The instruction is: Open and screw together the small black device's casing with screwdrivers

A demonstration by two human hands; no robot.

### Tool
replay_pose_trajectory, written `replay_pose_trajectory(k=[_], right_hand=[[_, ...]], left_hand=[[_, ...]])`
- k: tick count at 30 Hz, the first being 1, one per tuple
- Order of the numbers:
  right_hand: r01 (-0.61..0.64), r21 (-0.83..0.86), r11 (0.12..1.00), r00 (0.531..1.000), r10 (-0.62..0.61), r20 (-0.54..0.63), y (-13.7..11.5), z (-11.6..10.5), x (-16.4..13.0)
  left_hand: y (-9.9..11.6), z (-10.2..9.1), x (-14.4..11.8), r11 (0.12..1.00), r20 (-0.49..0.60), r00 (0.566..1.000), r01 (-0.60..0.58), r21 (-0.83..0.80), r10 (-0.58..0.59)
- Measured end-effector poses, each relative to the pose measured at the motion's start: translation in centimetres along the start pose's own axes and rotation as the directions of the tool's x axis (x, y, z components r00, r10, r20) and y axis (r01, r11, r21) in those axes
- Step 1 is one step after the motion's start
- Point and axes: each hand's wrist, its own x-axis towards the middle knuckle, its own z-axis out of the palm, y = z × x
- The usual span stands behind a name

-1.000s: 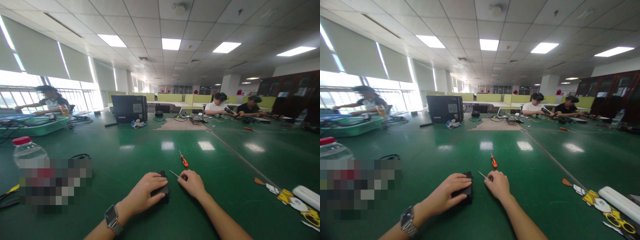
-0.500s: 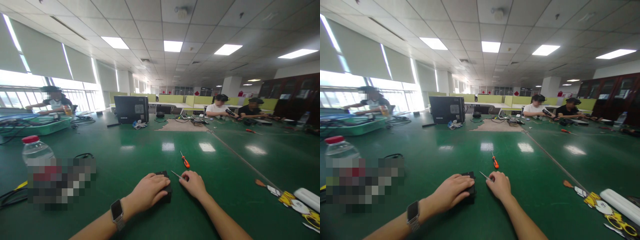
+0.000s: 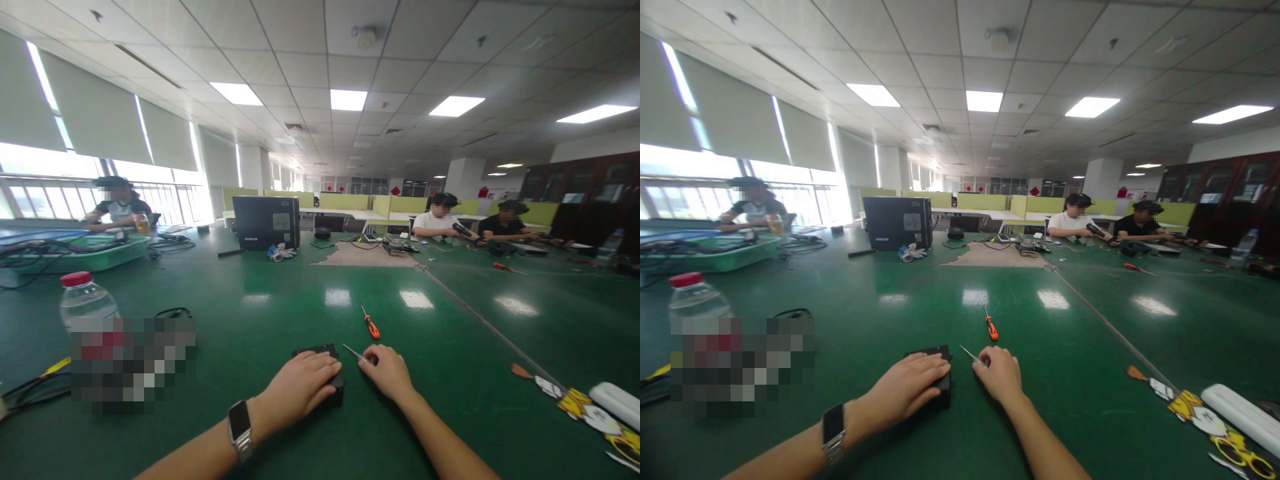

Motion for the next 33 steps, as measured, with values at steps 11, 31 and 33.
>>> replay_pose_trajectory(k=[11, 31, 33], right_hand=[[-0.006, -0.015, 1.000, 1.000, 0.006, 0.014, -0.3, -0.2, -0.1], [-0.015, 0.000, 1.000, 0.999, 0.015, 0.033, -0.5, -0.5, -0.1], [-0.014, 0.002, 1.000, 0.999, 0.014, 0.033, -0.5, -0.5, -0.1]], left_hand=[[1.1, -1.0, 1.1, 0.994, 0.070, 0.996, 0.041, 0.098, -0.048], [1.5, -0.7, 0.5, 0.989, 0.036, 0.996, 0.082, 0.123, -0.087], [1.6, -0.6, 0.4, 0.988, 0.024, 0.995, 0.093, 0.120, -0.097]])
